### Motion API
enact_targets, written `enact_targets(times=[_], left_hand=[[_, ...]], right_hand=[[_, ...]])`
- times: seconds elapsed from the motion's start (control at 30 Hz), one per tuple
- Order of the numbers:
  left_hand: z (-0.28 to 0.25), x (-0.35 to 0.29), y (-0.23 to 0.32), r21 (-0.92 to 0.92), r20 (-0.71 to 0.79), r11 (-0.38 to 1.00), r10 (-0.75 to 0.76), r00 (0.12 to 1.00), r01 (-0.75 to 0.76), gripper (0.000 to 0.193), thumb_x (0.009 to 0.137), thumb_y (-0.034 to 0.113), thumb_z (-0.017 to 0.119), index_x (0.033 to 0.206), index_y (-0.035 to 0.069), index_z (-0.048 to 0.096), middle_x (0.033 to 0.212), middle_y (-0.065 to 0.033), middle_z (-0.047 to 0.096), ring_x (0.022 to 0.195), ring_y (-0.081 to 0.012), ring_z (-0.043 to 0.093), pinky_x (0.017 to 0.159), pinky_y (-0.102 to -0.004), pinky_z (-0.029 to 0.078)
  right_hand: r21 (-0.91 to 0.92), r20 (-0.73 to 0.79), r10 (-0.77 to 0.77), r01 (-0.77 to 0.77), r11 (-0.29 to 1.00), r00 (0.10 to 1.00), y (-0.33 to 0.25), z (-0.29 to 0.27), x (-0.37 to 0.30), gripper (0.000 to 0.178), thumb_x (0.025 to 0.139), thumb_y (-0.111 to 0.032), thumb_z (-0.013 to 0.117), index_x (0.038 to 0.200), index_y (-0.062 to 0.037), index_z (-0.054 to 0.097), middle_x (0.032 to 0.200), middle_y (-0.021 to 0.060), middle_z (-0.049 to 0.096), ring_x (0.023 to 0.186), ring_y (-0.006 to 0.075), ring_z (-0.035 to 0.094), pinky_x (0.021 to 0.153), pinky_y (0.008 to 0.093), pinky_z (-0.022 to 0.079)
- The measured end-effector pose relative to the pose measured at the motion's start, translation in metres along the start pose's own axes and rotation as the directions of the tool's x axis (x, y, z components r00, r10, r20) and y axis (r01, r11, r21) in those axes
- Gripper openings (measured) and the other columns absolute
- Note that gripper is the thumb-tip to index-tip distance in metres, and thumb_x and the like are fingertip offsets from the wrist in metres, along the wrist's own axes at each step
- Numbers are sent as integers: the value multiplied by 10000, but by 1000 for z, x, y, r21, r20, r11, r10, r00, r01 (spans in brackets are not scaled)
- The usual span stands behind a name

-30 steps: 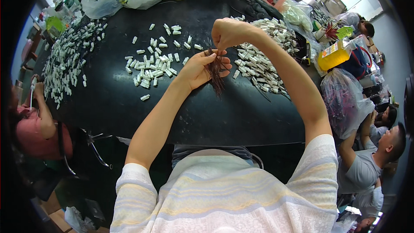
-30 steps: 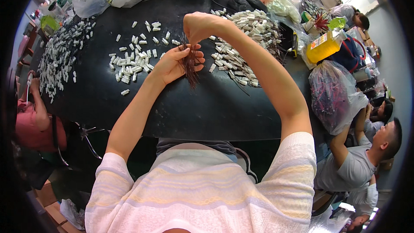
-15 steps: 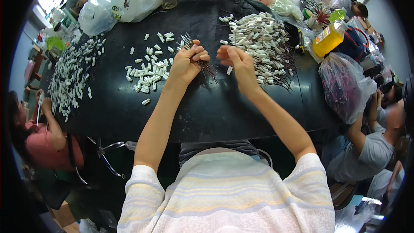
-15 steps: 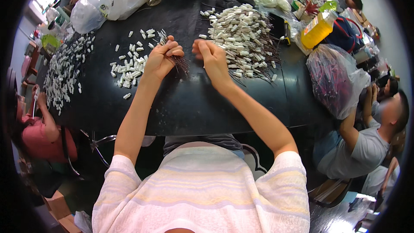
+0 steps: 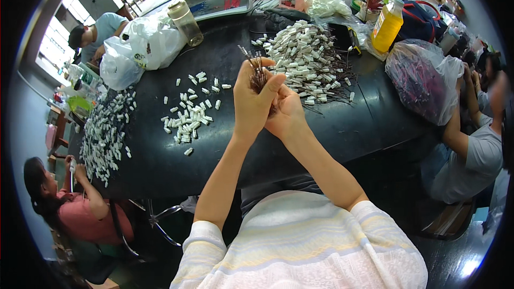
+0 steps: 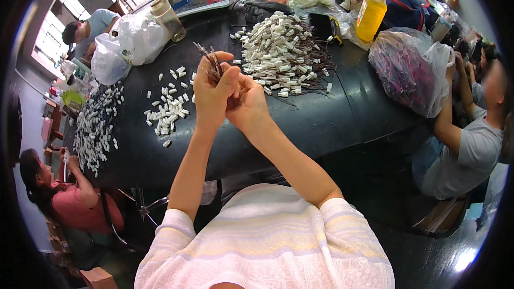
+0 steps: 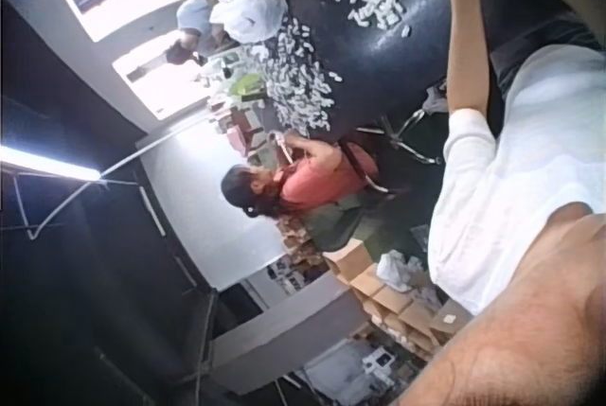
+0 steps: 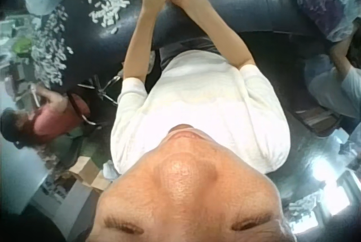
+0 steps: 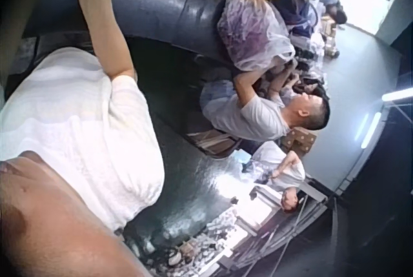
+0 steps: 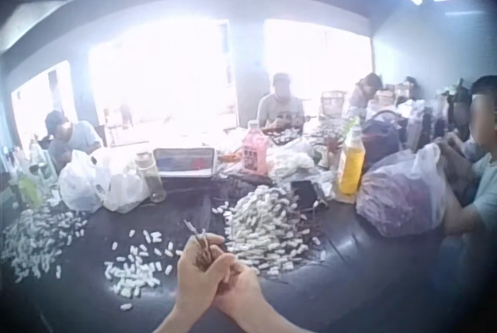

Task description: The person assembles small white plastic housings onto wire leads by hand at a factory table.

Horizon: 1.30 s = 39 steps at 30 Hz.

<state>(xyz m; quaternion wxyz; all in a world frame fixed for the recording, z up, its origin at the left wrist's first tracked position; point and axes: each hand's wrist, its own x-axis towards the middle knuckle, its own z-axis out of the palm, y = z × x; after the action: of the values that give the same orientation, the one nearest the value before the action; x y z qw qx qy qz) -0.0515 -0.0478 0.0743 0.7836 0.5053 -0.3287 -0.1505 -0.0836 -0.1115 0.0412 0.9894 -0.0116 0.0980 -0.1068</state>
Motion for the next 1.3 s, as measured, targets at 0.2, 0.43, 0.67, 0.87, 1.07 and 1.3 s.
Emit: enact_targets(times=[0.2, 0.43, 0.67, 0.87, 1.07, 1.3], left_hand=[[9, -9, 4, 238, -28, 961, 151, 988, -140, 603, 696, -2, 704, 1225, 49, 418, 635, 40, 486, 521, -16, 434, 472, -138, 332], [-6, -14, -6, 60, -5, 998, 27, 1000, -27, 92, 845, 39, 565, 918, -18, 568, 633, 18, 497, 547, -52, 468, 533, -183, 382], [-27, -11, -1, 76, -26, 987, -140, 990, 142, 181, 915, 130, 472, 840, -9, 562, 566, 14, 465, 484, -53, 436, 462, -193, 333], [-31, -15, -13, 553, 60, 820, 138, 989, -148, 120, 740, -1, 537, 850, -44, 562, 649, -86, 587, 633, -142, 568, 568, -292, 453], [-39, -14, -18, 644, 40, 751, -224, 974, 146, 170, 720, -21, 530, 875, -49, 591, 759, -117, 615, 679, -170, 595, 593, -302, 460], [-48, -26, -34, -855, 98, 378, -555, 826, 355, 378, 866, 223, 492, 1094, -79, 494, 1066, -173, 535, 1058, -268, 503, 908, -424, 413]], right_hand=[[-199, 284, 4, 54, 978, 959, 2, -7, 6, 379, 924, -188, 282, 1100, 80, 484, 1049, 206, 567, 913, 262, 589, 809, 329, 496], [-17, 150, 50, -48, 999, 987, 8, 16, -12, 428, 911, -251, 319, 1143, 82, 455, 1094, 213, 546, 1014, 261, 544, 883, 352, 449], [-451, 250, -181, 280, 847, 951, -12, 3, -14, 459, 859, -311, 507, 1152, 41, 480, 1074, 126, 570, 929, 170, 552, 736, 273, 446], [-921, 359, 7, 353, 162, 933, -18, 13, -11, 476, 752, -227, 686, 1116, 41, 537, 1019, 99, 607, 875, 141, 571, 798, 266, 448], [-808, 561, -196, 583, 81, 804, -1, -3, 1, 281, 886, -201, 525, 965, 61, 588, 855, 137, 646, 775, 103, 580, 704, 217, 464], [-731, 513, -311, 597, 330, 800, -7, 30, 3, 323, 914, -263, 482, 735, -3, 551, 669, 104, 630, 577, 130, 594, 551, 233, 464]])
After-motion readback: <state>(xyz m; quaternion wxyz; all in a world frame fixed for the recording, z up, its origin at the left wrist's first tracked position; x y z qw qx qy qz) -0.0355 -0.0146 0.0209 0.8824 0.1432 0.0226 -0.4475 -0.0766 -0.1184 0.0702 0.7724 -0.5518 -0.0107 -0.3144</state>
